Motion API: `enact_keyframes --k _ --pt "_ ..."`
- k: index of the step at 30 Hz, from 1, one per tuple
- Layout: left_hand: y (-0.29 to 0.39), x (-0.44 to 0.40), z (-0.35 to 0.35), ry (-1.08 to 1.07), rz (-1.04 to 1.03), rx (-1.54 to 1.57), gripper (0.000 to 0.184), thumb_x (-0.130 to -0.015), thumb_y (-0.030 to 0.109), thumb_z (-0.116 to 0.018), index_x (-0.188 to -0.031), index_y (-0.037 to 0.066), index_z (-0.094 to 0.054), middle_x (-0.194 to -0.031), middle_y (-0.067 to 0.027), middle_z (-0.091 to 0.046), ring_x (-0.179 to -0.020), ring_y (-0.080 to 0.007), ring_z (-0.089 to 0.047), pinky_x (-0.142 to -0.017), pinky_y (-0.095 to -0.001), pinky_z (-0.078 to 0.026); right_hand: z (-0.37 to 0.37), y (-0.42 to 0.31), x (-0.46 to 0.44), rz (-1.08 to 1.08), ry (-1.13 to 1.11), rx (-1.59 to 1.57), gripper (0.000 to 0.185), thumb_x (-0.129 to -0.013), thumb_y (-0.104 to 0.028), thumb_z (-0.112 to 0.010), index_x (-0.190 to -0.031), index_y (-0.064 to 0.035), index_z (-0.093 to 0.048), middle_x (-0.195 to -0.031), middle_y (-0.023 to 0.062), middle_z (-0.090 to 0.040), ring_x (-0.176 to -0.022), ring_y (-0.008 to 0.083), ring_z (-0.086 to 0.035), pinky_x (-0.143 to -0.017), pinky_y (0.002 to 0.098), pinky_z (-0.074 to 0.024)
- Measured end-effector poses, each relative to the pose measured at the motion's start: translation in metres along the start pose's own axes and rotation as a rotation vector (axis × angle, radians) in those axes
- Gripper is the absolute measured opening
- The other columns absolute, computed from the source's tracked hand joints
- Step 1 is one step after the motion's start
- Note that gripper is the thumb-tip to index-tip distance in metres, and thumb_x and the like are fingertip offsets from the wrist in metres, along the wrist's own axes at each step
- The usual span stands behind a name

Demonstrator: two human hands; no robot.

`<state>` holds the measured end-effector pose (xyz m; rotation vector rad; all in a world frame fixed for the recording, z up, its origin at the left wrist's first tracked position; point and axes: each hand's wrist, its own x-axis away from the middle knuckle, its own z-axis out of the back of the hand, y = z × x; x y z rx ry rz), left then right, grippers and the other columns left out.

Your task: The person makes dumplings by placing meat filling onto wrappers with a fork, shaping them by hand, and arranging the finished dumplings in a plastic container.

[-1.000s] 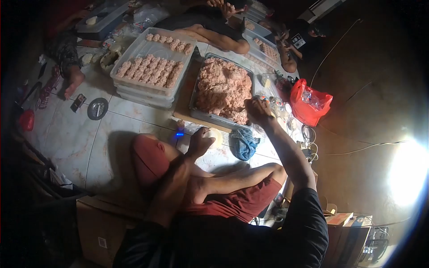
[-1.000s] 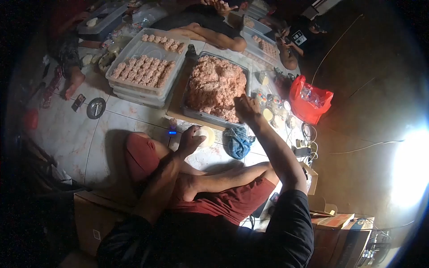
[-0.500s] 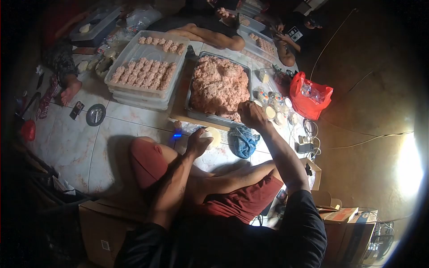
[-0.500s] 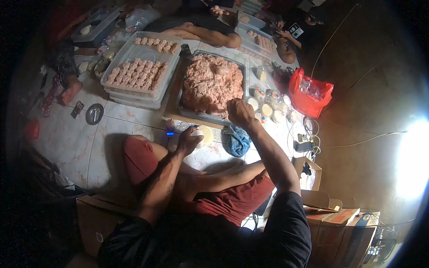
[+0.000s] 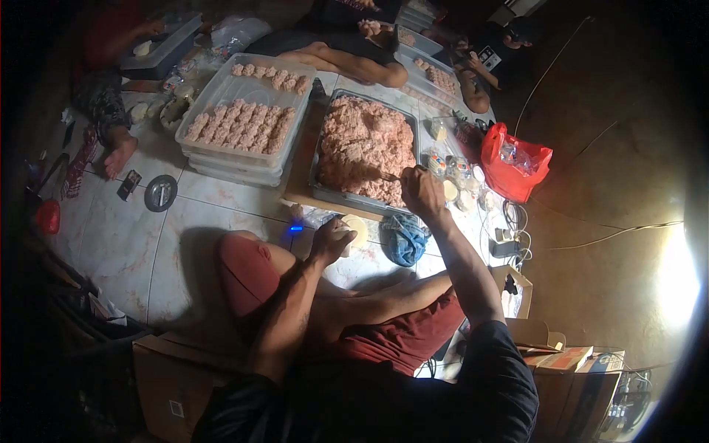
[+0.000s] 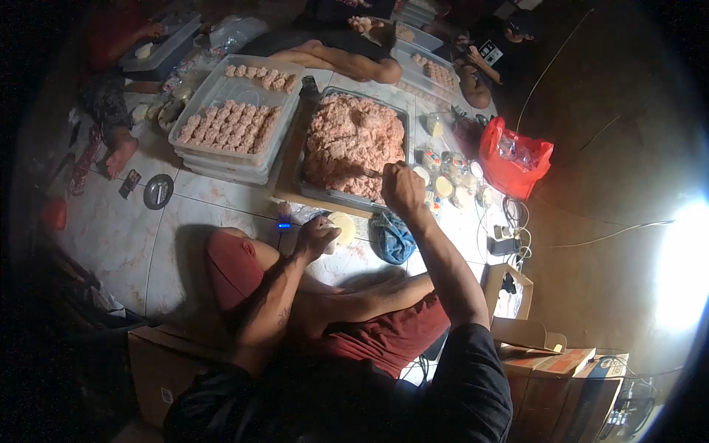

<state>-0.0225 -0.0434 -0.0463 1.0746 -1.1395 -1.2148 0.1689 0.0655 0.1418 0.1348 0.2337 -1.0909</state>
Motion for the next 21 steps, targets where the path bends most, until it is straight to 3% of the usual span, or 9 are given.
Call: enact_keyframes --k 2,4,6,8,12,14,15,18,21 --pt "-0.001 0.0 -0.001 0.0 -0.011 0.009 0.05 -0.078 0.046 -0.074 -0.099 0.001 -0.065 -0.091 -0.0174 -0.069 -0.086 -0.0281 -0.067 -0.079 -0.0394 -0.052 -0.009 0.009 0.002 0.023 -0.103 0.049 0.018 -0.089 -0.011 -0.051 -0.077 -0.0016 -0.06 -0.071 0.0202 -0.063 -0.064 0.0394 -0.066 -0.055 0.0502 -0.0523" --pt "-0.003 -0.003 0.001 -0.055 -0.014 0.005 0.044 -0.079 0.041 -0.076 -0.098 0.002 -0.065 -0.09 -0.0157 -0.07 -0.084 -0.0258 -0.067 -0.078 -0.0385 -0.052 -0.022 0.0 0.011 0.095 0.126 0.126 0.015 -0.087 -0.009 -0.058 -0.075 -0.0005 -0.061 -0.073 0.0202 -0.066 -0.071 0.0378 -0.068 -0.058 0.0474 -0.0517" --pt "-0.008 -0.004 -0.003 -0.054 -0.019 -0.014 0.042 -0.08 0.038 -0.077 -0.097 0.002 -0.066 -0.089 -0.0149 -0.07 -0.084 -0.0249 -0.067 -0.078 -0.0382 -0.052 -0.03 0.005 0.006 0.099 0.067 0.111 0.013 -0.087 -0.009 -0.059 -0.081 -0.0004 -0.065 -0.072 0.0186 -0.067 -0.073 0.0327 -0.069 -0.061 0.0425 -0.0521" --pt "-0.026 -0.006 -0.005 -0.047 -0.022 -0.045 0.039 -0.08 0.036 -0.077 -0.096 0.002 -0.066 -0.089 -0.0142 -0.07 -0.083 -0.024 -0.067 -0.077 -0.038 -0.052 -0.018 0.003 0.006 -0.148 0.069 -0.358 0.02 -0.09 -0.013 -0.053 -0.083 -0.0014 -0.067 -0.079 0.0255 -0.067 -0.074 0.0413 -0.068 -0.064 0.0488 -0.053" --pt "-0.026 -0.006 -0.003 -0.15 0.177 0.37 0.023 -0.089 0.023 -0.073 -0.104 0.005 -0.067 -0.093 -0.0021 -0.07 -0.086 -0.0132 -0.064 -0.077 -0.0323 -0.053 0.004 0.021 0.018 -0.374 0.093 -0.7 0.023 -0.093 -0.018 -0.059 -0.092 0.0018 -0.071 -0.078 0.0218 -0.069 -0.075 0.0308 -0.071 -0.066 0.0399 -0.0527" --pt "-0.008 -0.013 -0.002 -0.074 0.157 0.715 0.03 -0.096 0.03 -0.064 -0.113 0.005 -0.066 -0.104 -0.0062 -0.07 -0.096 -0.0185 -0.067 -0.085 -0.035 -0.054 0.016 0.025 0.027 -0.376 0.097 -0.74 0.024 -0.093 -0.018 -0.06 -0.094 0.0029 -0.071 -0.079 0.0191 -0.07 -0.072 0.0275 -0.071 -0.064 0.0378 -0.053" --pt "0.013 -0.011 0.002 -0.204 0.445 0.981 0.049 -0.101 0.045 -0.052 -0.124 0.002 -0.061 -0.12 -0.0118 -0.067 -0.11 -0.0242 -0.065 -0.096 -0.0389 -0.052 0.019 0.026 0.033 -0.375 0.092 -0.771 0.024 -0.094 -0.018 -0.06 -0.095 0.004 -0.071 -0.079 0.0164 -0.071 -0.07 0.0243 -0.071 -0.063 0.0357 -0.0533" --pt "0.055 -0.023 0.003 -0.276 0.364 1.246 0.073 -0.098 0.062 -0.044 -0.132 -0.002 -0.055 -0.131 -0.0161 -0.062 -0.121 -0.0288 -0.06 -0.107 -0.0438 -0.045 0.019 0.029 0.05 -0.242 0.146 -0.778 0.024 -0.094 -0.017 -0.06 -0.098 0.0052 -0.07 -0.082 0.0129 -0.072 -0.067 0.0202 -0.07 -0.06 0.0329 -0.0535" --pt "0.075 -0.032 -0.003 -0.387 0.296 1.462 0.091 -0.093 0.072 -0.042 -0.141 -0.005 -0.045 -0.138 -0.0193 -0.057 -0.13 -0.0327 -0.052 -0.114 -0.0475 -0.037 0.005 0.019 0.074 -0.31 0.149 -0.809 0.021 -0.093 -0.014 -0.06 -0.104 0.0018 -0.07 -0.083 0.0161 -0.071 -0.07 0.0216 -0.068 -0.065 0.034 -0.0524"
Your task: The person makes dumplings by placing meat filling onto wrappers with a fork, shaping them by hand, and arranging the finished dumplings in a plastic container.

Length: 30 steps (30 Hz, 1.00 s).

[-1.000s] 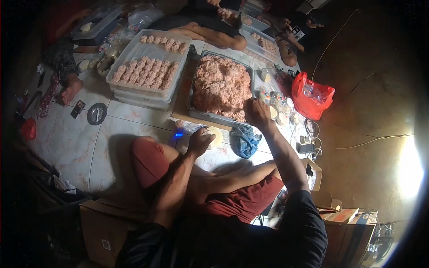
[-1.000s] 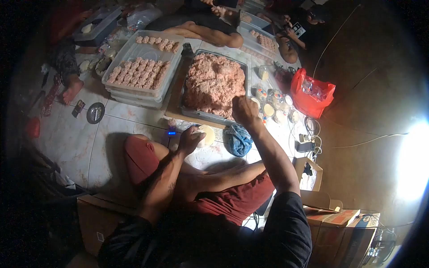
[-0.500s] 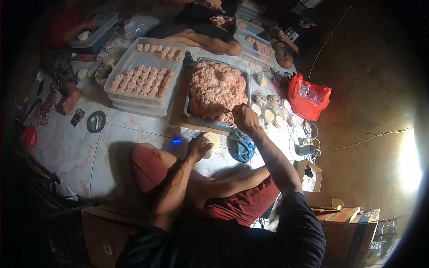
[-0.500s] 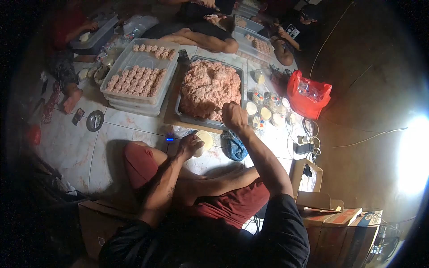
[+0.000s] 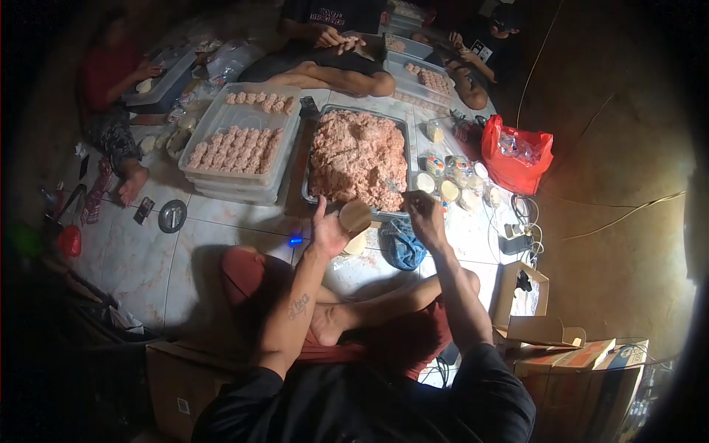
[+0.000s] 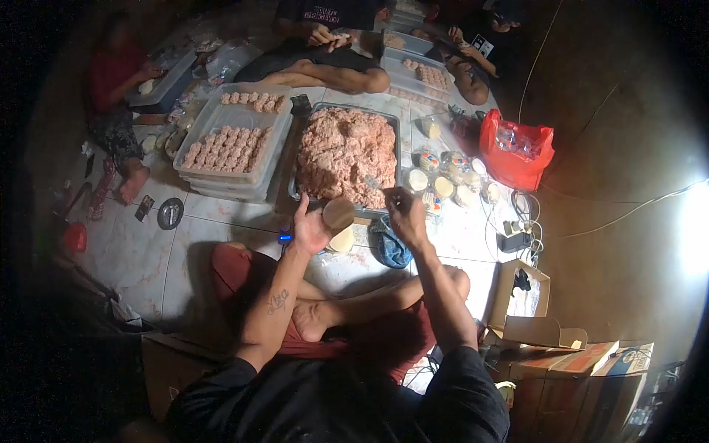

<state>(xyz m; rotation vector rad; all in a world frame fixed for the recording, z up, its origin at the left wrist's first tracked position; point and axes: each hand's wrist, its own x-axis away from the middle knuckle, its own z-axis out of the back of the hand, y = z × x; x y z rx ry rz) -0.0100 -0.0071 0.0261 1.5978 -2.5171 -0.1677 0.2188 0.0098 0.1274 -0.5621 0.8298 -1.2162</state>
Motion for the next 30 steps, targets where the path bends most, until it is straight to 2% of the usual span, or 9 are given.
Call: enact_keyframes --k 5,6,8,11,12,16,24,29,30 --pt "-0.012 -0.032 -0.011 -0.028 -0.132 0.042 0.094 -0.092 0.073 -0.044 -0.146 -0.003 -0.037 -0.144 -0.0193 -0.051 -0.135 -0.0325 -0.046 -0.118 -0.0483 -0.031 -0.038 -0.003 0.049 0.146 0.139 0.083 0.016 -0.09 -0.001 -0.06 -0.105 -0.0016 -0.065 -0.089 0.0204 -0.064 -0.077 0.0361 -0.063 -0.069 0.0406 -0.0495" --pt "-0.012 -0.043 0.006 -0.38 -0.039 0.218 0.092 -0.093 0.071 -0.044 -0.146 -0.003 -0.038 -0.144 -0.0188 -0.051 -0.135 -0.0321 -0.046 -0.118 -0.048 -0.03 -0.047 0.003 0.057 0.134 0.148 0.033 0.015 -0.089 0.0 -0.059 -0.103 -0.0013 -0.064 -0.088 0.021 -0.063 -0.079 0.0383 -0.062 -0.069 0.042 -0.0489" --pt "-0.015 -0.013 -0.045 0.007 -0.185 -0.094 0.086 -0.095 0.068 -0.043 -0.143 -0.004 -0.042 -0.142 -0.0184 -0.053 -0.135 -0.0317 -0.047 -0.117 -0.0478 -0.03 -0.055 0.003 0.071 0.06 0.175 -0.044 0.014 -0.087 0.002 -0.061 -0.1 -0.0002 -0.064 -0.084 0.021 -0.06 -0.077 0.0396 -0.059 -0.066 0.0438 -0.0469" --pt "-0.009 0.006 -0.059 -0.027 -0.314 -0.06 0.085 -0.096 0.067 -0.042 -0.141 -0.005 -0.045 -0.142 -0.0211 -0.052 -0.134 -0.0322 -0.048 -0.116 -0.0478 -0.032 -0.039 -0.028 0.082 0.008 0.091 -0.134 0.012 -0.087 0.002 -0.062 -0.099 0.0005 -0.063 -0.084 0.0208 -0.058 -0.075 0.0389 -0.058 -0.065 0.0441 -0.0456" --pt "-0.008 0.009 -0.06 0.015 -0.345 -0.122 0.085 -0.098 0.067 -0.037 -0.14 -0.007 -0.046 -0.144 -0.0236 -0.05 -0.133 -0.0335 -0.049 -0.115 -0.0473 -0.034 -0.038 -0.035 0.083 0.131 0.097 -0.114 0.008 -0.089 -0.003 -0.063 -0.097 -0.0005 -0.065 -0.084 0.0164 -0.059 -0.069 0.0258 -0.055 -0.063 0.0365 -0.0448" --pt "-0.002 0.017 -0.067 0.011 -0.24 -0.194 0.087 -0.096 0.069 -0.038 -0.14 -0.006 -0.047 -0.14 -0.0219 -0.055 -0.128 -0.033 -0.055 -0.112 -0.0447 -0.039 -0.042 -0.044 0.084 0.258 -0.001 0.042 0.019 -0.084 0.003 -0.061 -0.102 -0.0015 -0.067 -0.083 0.0193 -0.056 -0.073 0.0385 -0.057 -0.063 0.0413 -0.0466" --pt "-0.002 0.038 -0.032 -0.015 -0.122 0.271 0.077 -0.097 0.054 -0.05 -0.143 -0.007 -0.041 -0.145 -0.0234 -0.049 -0.136 -0.0359 -0.047 -0.119 -0.0516 -0.03 -0.021 -0.042 0.08 0.349 -0.228 0.241 0.024 -0.088 -0.006 -0.061 -0.111 -0.008 -0.068 -0.096 0.0164 -0.062 -0.075 0.0392 -0.065 -0.061 0.0462 -0.0539" --pt "0.005 0.046 -0.049 0.144 -0.212 0.34 0.083 -0.096 0.058 -0.048 -0.144 -0.009 -0.038 -0.146 -0.0271 -0.046 -0.136 -0.0378 -0.045 -0.12 -0.0518 -0.028 0.002 -0.071 0.082 0.282 -0.218 0.291 0.028 -0.087 -0.006 -0.06 -0.114 -0.0085 -0.067 -0.098 0.0161 -0.062 -0.076 0.0397 -0.065 -0.06 0.0461 -0.0542" --pt "0.003 0.049 -0.058 0.044 -0.057 0.256 0.087 -0.095 0.062 -0.046 -0.144 -0.009 -0.037 -0.146 -0.0285 -0.045 -0.137 -0.039 -0.044 -0.119 -0.0517 -0.03 -0.006 -0.066 0.081 0.332 -0.229 0.319 0.029 -0.086 -0.006 -0.06 -0.114 -0.0087 -0.068 -0.098 0.0157 -0.062 -0.076 0.0393 -0.065 -0.061 0.0458 -0.0544"
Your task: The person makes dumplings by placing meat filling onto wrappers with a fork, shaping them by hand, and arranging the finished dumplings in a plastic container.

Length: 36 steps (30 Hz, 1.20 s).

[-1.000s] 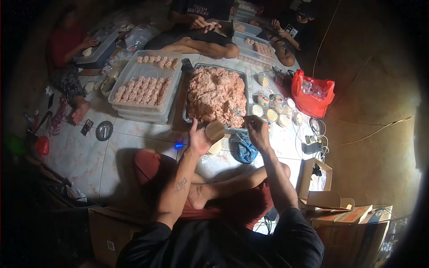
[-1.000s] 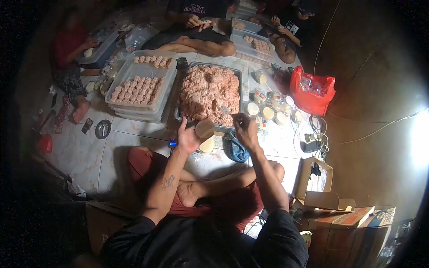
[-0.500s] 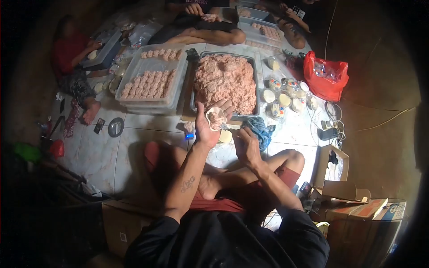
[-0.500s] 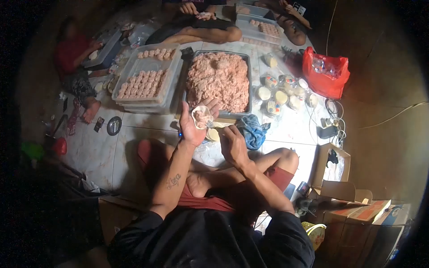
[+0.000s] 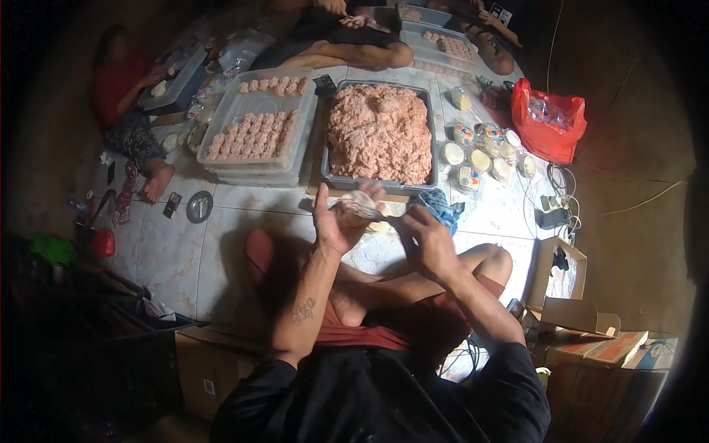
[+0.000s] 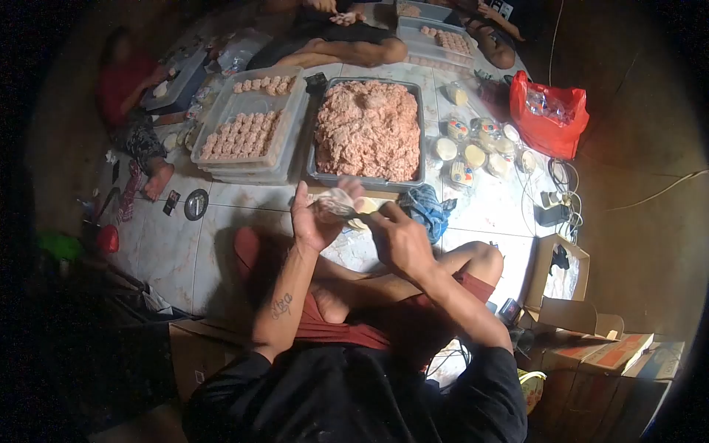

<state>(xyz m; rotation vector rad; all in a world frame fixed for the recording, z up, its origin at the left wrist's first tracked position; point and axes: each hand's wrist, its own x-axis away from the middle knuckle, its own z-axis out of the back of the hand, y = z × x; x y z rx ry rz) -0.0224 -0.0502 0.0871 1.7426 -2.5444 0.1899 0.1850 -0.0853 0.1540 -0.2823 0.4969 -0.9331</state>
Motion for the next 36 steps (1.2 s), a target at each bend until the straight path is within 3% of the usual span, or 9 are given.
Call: enact_keyframes --k 3,13,21,23,25,27,33,35,36 --pt "-0.004 0.007 0.008 -0.151 0.269 -0.08 0.095 -0.095 0.069 -0.038 -0.145 -0.011 -0.034 -0.145 -0.0319 -0.043 -0.136 -0.0423 -0.043 -0.117 -0.0505 -0.034 -0.021 0.033 0.003 0.153 0.029 -0.107 0.032 -0.083 -0.006 -0.059 -0.113 -0.0098 -0.068 -0.1 0.0143 -0.062 -0.076 0.0373 -0.066 -0.062 0.0454 -0.0547" --pt "-0.007 0.004 0.031 0.098 -0.225 -0.173 0.088 -0.098 0.064 -0.041 -0.146 -0.009 -0.036 -0.149 -0.0274 -0.043 -0.142 -0.0399 -0.037 -0.117 -0.053 -0.032 -0.023 -0.002 0.018 -0.205 0.051 -0.075 0.026 -0.09 -0.009 -0.056 -0.114 -0.0066 -0.065 -0.098 0.0197 -0.06 -0.079 0.0421 -0.064 -0.065 0.0483 -0.0527" --pt "0.004 0.004 0.046 0.302 -0.393 -0.287 0.072 -0.099 0.064 -0.036 -0.118 -0.002 -0.058 -0.12 -0.0202 -0.066 -0.107 -0.0357 -0.064 -0.096 -0.0478 -0.051 -0.04 0.014 0.019 -0.102 0.26 -0.081 0.028 -0.084 -0.006 -0.06 -0.112 -0.0056 -0.066 -0.101 0.0256 -0.064 -0.083 0.0462 -0.065 -0.068 0.0503 -0.053" --pt "0.015 0.009 0.079 0.364 -0.35 -0.318 0.067 -0.1 0.061 -0.036 -0.114 0.0 -0.06 -0.113 -0.0179 -0.068 -0.102 -0.0328 -0.065 -0.09 -0.0451 -0.054 -0.028 0.027 -0.004 -0.245 0.292 0.035 0.026 -0.085 -0.007 -0.058 -0.11 -0.0053 -0.066 -0.104 0.0246 -0.065 -0.083 0.0454 -0.067 -0.069 0.0503 -0.0549" --pt "0.031 0.002 0.151 -0.085 -0.033 -0.163 0.061 -0.1 0.059 -0.04 -0.125 0.005 -0.057 -0.119 -0.0152 -0.067 -0.104 -0.0304 -0.066 -0.093 -0.0462 -0.053 -0.027 0.043 -0.027 -0.325 0.1 0.076 0.021 -0.088 -0.006 -0.054 -0.105 -0.0059 -0.066 -0.101 0.0234 -0.065 -0.081 0.0443 -0.067 -0.068 0.0508 -0.055" --pt "-0.006 0.015 0.089 0.381 -0.186 -0.292 0.061 -0.103 0.056 -0.036 -0.133 0.005 -0.054 -0.126 -0.0136 -0.064 -0.114 -0.0311 -0.061 -0.095 -0.0468 -0.051 -0.058 0.066 -0.039 -0.307 0.075 0.132 0.019 -0.088 -0.006 -0.053 -0.104 -0.0065 -0.065 -0.099 0.0225 -0.064 -0.08 0.0441 -0.067 -0.066 0.0514 -0.0545" --pt "-0.007 0.037 0.07 0.328 0.06 -0.426 0.068 -0.1 0.062 -0.039 -0.137 0.007 -0.052 -0.132 -0.0135 -0.061 -0.118 -0.0301 -0.059 -0.1 -0.0482 -0.047 -0.076 0.057 -0.063 -0.224 0.338 0.044 0.017 -0.09 -0.007 -0.055 -0.105 -0.0079 -0.061 -0.094 0.0189 -0.057 -0.077 0.0435 -0.064 -0.062 0.0529 -0.0506" --pt "0.003 0.027 0.075 -0.012 -0.005 -0.13 0.075 -0.097 0.065 -0.041 -0.135 0.001 -0.052 -0.13 -0.0166 -0.061 -0.118 -0.0305 -0.059 -0.102 -0.0443 -0.046 -0.058 0.042 -0.061 -0.285 0.373 -0.025 0.013 -0.089 -0.006 -0.057 -0.101 -0.0067 -0.062 -0.093 0.0195 -0.058 -0.08 0.0428 -0.063 -0.065 0.0512 -0.05" --pt "0.004 0.032 0.067 0.121 -0.093 -0.204 0.074 -0.096 0.063 -0.046 -0.133 -0.001 -0.054 -0.127 -0.0186 -0.062 -0.12 -0.0316 -0.058 -0.103 -0.0429 -0.047 -0.051 0.038 -0.057 -0.29 0.377 -0.02 0.013 -0.089 -0.006 -0.057 -0.101 -0.0067 -0.062 -0.093 0.0195 -0.058 -0.08 0.0428 -0.063 -0.065 0.0512 -0.05"
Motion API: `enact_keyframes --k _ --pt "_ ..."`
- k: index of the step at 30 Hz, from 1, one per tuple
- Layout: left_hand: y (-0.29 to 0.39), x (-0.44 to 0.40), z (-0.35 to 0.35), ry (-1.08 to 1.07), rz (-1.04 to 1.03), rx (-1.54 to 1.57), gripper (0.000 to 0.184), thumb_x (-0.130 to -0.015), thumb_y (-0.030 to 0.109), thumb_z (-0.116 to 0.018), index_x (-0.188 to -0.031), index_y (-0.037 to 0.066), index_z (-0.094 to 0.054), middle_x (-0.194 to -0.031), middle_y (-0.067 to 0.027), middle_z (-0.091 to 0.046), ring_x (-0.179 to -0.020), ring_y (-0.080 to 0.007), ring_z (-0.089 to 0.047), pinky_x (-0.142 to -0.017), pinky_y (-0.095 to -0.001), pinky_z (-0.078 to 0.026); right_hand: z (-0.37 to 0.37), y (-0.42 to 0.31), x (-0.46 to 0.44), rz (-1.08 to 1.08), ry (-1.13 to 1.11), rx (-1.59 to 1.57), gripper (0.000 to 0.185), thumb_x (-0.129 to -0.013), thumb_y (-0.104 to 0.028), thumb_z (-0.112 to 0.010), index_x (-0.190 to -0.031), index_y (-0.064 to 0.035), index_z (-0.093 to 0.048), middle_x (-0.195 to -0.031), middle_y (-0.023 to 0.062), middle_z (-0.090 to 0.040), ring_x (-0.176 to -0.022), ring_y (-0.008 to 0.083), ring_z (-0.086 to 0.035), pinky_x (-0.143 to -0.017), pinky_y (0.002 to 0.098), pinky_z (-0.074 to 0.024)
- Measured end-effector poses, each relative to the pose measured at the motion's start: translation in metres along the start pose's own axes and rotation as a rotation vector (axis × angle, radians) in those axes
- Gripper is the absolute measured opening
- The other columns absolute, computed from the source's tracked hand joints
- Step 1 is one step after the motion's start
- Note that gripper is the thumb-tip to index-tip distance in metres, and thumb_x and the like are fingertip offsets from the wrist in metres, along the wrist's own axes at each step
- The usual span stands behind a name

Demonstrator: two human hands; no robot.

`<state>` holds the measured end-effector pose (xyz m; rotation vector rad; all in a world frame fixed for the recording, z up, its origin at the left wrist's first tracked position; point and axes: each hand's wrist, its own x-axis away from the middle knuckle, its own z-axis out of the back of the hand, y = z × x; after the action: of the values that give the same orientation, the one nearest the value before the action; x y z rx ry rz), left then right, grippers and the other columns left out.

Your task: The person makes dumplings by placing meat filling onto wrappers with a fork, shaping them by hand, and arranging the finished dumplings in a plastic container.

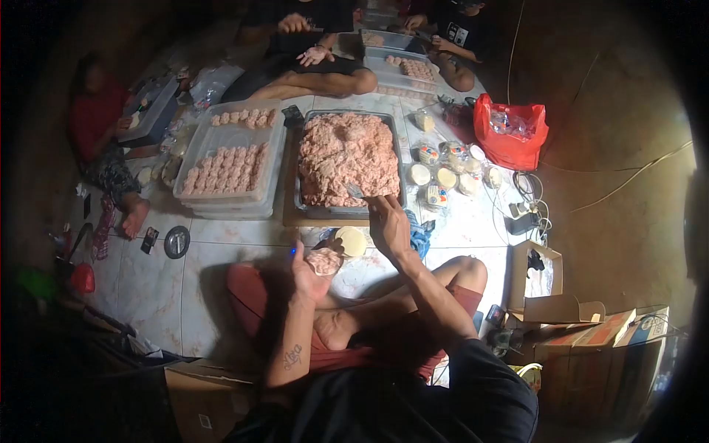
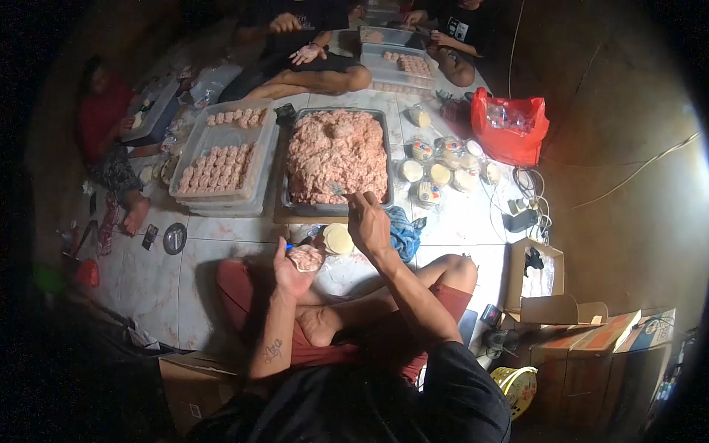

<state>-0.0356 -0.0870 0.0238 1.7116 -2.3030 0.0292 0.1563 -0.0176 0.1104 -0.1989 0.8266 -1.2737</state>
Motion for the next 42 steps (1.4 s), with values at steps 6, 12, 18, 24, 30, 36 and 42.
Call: enact_keyframes --k 6,12,18,24,30,36,42 --pt "0.004 -0.015 -0.02 0.01 -0.019 0.153 0.084 -0.091 0.07 -0.049 -0.132 -0.004 -0.055 -0.13 -0.0218 -0.062 -0.125 -0.0342 -0.056 -0.11 -0.0503 -0.041 0.041 -0.02 0.031 0.05 -0.132 -0.261 0.016 -0.085 -0.001 -0.061 -0.1 0.0 -0.064 -0.086 0.0197 -0.059 -0.079 0.0387 -0.06 -0.069 0.043 -0.048" --pt "-0.013 -0.019 -0.036 -0.016 -0.127 -0.019 0.094 -0.091 0.077 -0.038 -0.133 -0.007 -0.047 -0.127 -0.0251 -0.06 -0.117 -0.0355 -0.06 -0.107 -0.0471 -0.044 0.037 -0.021 0.082 0.061 -0.342 -0.185 0.03 -0.086 -0.003 -0.057 -0.114 -0.0068 -0.068 -0.087 0.0215 -0.06 -0.08 0.0423 -0.062 -0.068 0.0485 -0.0504" --pt "-0.007 -0.009 -0.028 0.005 -0.029 -0.08 0.093 -0.094 0.074 -0.037 -0.137 -0.008 -0.045 -0.131 -0.024 -0.058 -0.122 -0.036 -0.057 -0.11 -0.0477 -0.041 0.021 -0.009 0.082 0.182 -0.352 -0.191 0.031 -0.087 -0.004 -0.057 -0.115 -0.0088 -0.068 -0.089 0.0182 -0.06 -0.082 0.0389 -0.063 -0.068 0.0473 -0.0516" --pt "0.002 0.0 -0.028 -0.06 0.057 -0.029 0.089 -0.097 0.069 -0.034 -0.14 -0.008 -0.044 -0.135 -0.0243 -0.056 -0.129 -0.0355 -0.052 -0.115 -0.0464 -0.035 0.03 0.007 0.077 0.107 -0.384 -0.153 0.029 -0.087 -0.005 -0.06 -0.113 -0.0106 -0.07 -0.097 0.015 -0.062 -0.083 0.0377 -0.065 -0.069 0.045 -0.0531" --pt "0.018 -0.017 0.022 0.113 -0.159 -0.106 0.07 -0.101 0.063 -0.034 -0.123 0.0 -0.057 -0.128 -0.0219 -0.061 -0.113 -0.0337 -0.061 -0.099 -0.0463 -0.05 0.023 0.029 0.041 0.128 -0.129 0.032 0.022 -0.086 -0.007 -0.062 -0.107 -0.0012 -0.068 -0.099 0.0209 -0.064 -0.085 0.0432 -0.064 -0.07 0.0471 -0.0534" --pt "0.008 -0.005 0.022 0.09 0.05 -0.267 0.064 -0.101 0.062 -0.036 -0.117 0.005 -0.061 -0.115 -0.0147 -0.068 -0.098 -0.0299 -0.066 -0.086 -0.0441 -0.054 -0.006 0.035 -0.014 -0.01 -0.191 0.016 0.015 -0.086 -0.011 -0.059 -0.097 -0.0084 -0.069 -0.097 0.0211 -0.067 -0.084 0.0432 -0.066 -0.072 0.0524 -0.0528" --pt "0.007 0.006 0.029 0.028 0.152 -0.359 0.066 -0.098 0.064 -0.041 -0.122 0.005 -0.06 -0.112 -0.0129 -0.068 -0.093 -0.0267 -0.067 -0.082 -0.0431 -0.054 -0.053 0.05 -0.024 -0.14 -0.112 -0.088 0.016 -0.089 -0.008 -0.055 -0.096 -0.0017 -0.067 -0.086 0.0287 -0.066 -0.087 0.0453 -0.066 -0.077 0.0498 -0.0519"
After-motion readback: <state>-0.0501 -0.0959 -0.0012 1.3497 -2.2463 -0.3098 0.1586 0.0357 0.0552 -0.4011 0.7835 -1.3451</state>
